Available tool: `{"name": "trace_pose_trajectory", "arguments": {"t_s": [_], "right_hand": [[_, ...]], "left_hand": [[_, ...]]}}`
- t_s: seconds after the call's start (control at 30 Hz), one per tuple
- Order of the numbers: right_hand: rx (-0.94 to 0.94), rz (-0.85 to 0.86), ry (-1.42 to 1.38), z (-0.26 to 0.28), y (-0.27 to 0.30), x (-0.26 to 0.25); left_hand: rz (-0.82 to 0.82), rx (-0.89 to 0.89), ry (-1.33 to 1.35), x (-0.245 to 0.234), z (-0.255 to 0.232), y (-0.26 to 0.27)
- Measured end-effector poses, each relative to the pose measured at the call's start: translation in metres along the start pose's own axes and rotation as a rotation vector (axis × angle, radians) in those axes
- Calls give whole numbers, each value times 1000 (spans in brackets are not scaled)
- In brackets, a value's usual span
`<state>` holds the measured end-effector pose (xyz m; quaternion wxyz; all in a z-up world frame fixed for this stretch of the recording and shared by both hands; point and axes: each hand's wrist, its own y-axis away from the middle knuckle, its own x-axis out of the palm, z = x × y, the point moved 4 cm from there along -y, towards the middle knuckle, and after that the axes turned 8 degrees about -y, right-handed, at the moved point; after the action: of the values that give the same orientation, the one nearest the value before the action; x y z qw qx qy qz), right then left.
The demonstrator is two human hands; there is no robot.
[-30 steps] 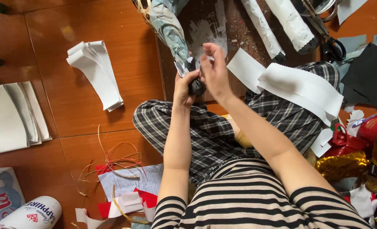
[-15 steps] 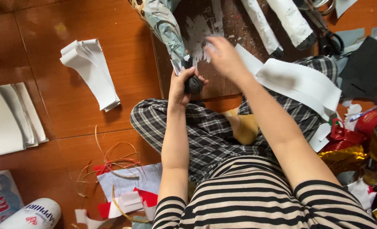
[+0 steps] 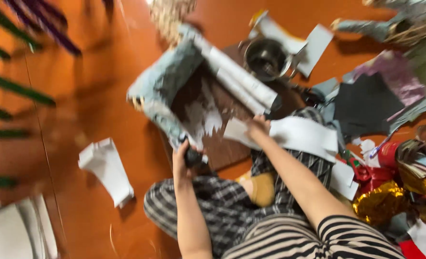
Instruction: Applying paper strips to a giraffe structure using glue and scissors
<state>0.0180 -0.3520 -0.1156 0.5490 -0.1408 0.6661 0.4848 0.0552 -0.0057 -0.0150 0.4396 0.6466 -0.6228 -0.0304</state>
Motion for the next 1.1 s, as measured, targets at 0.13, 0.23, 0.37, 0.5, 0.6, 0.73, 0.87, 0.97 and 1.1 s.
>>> {"name": "trace_pose_trajectory", "arguments": {"t_s": [0.13,0.23,0.37,0.5,0.6,0.73,0.87,0.97,1.1], "right_hand": [[-363,-169,-547,14,59,-54],[-480,-136,-805,32,126,-159],[-542,-245,-1064,17,172,-293],[-626,-468,-1015,-45,82,-334],[-516,-465,-681,-51,-15,-319],[-414,-648,105,-43,-129,-262],[-506,-688,192,-3,-137,-232],[-439,-364,39,1,-186,-190],[-433,39,-197,7,-219,-169]], "left_hand": [[28,59,-76,-11,11,-17],[63,22,-137,-18,15,-24],[103,33,-172,-17,12,-21],[85,30,-146,3,-2,7],[101,29,-124,-10,3,-6],[57,43,-142,-23,3,-15],[108,69,-127,-10,-11,5],[182,92,-137,-5,-16,9],[215,57,-147,-2,-17,10]]}}
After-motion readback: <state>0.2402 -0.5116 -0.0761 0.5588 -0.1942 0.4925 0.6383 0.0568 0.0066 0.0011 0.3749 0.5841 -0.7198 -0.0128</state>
